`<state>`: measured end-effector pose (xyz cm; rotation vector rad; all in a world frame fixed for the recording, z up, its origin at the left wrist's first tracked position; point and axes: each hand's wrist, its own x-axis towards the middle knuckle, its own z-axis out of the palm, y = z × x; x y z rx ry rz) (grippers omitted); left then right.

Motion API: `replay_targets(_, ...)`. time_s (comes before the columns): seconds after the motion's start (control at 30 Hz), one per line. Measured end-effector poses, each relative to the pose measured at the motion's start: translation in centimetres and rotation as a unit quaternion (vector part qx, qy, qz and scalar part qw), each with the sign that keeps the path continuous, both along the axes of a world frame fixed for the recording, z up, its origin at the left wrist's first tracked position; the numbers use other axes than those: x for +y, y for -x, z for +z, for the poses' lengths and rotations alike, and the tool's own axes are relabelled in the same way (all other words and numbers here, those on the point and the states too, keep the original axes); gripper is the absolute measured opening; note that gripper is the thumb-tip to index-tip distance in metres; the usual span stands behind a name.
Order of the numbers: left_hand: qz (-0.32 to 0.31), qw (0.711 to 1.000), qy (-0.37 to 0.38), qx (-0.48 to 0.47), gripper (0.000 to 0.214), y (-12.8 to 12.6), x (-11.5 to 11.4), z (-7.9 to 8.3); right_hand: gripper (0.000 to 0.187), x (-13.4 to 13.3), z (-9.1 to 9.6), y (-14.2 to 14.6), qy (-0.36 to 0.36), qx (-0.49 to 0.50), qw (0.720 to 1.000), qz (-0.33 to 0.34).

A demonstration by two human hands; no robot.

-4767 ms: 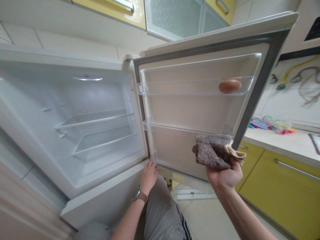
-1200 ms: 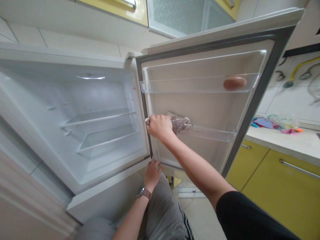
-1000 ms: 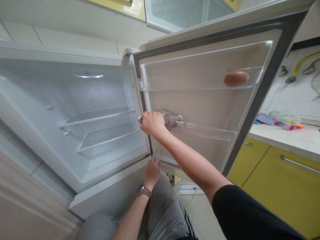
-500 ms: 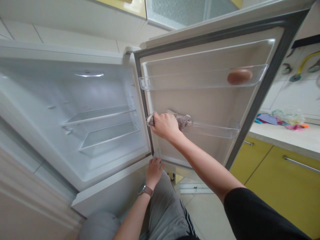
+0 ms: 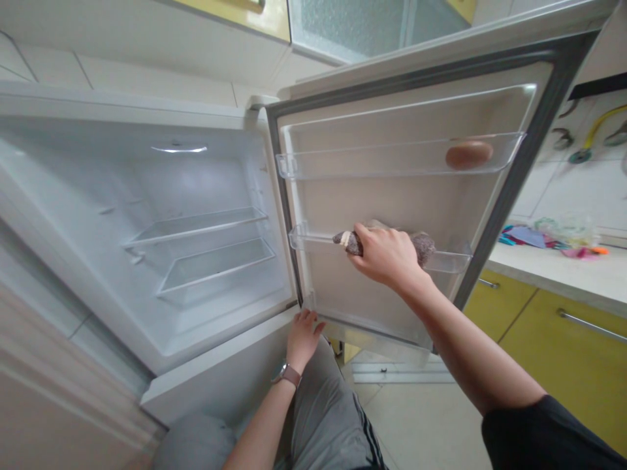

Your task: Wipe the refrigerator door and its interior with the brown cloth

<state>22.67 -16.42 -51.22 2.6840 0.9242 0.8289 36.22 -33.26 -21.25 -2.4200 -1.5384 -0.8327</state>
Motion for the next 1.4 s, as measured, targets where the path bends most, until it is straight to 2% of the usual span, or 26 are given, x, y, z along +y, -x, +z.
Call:
replay_targets(0.2, 0.006, 1.000, 0.002, -0.006, 0.010, -0.1, -0.1, -0.1, 0.039, -4.6, 0.1, -2.7, -0.006, -0.022, 0.997, -0.073)
replay_targets(0.33, 0.001, 1.000, -0.001, -0.011, 0.011, -0.1, -0.3, 0.0, 0.042, -5.9, -0.1, -3.6, -0.011, -0.027, 0.995, -0.095)
replay_targets(0.57, 0.004, 1.000, 0.005, -0.013, 0.013, 0.0, -0.2, -0.1, 0.041, -5.0, -1.0, -2.7, -0.049, -0.057, 0.991, -0.114)
replay_targets(1.4, 0.004, 1.000, 0.011, -0.015, 0.010, 0.1, -0.3, 0.0, 0.037, -2.6, -0.6, -0.8, -0.026, -0.043, 0.995, -0.087)
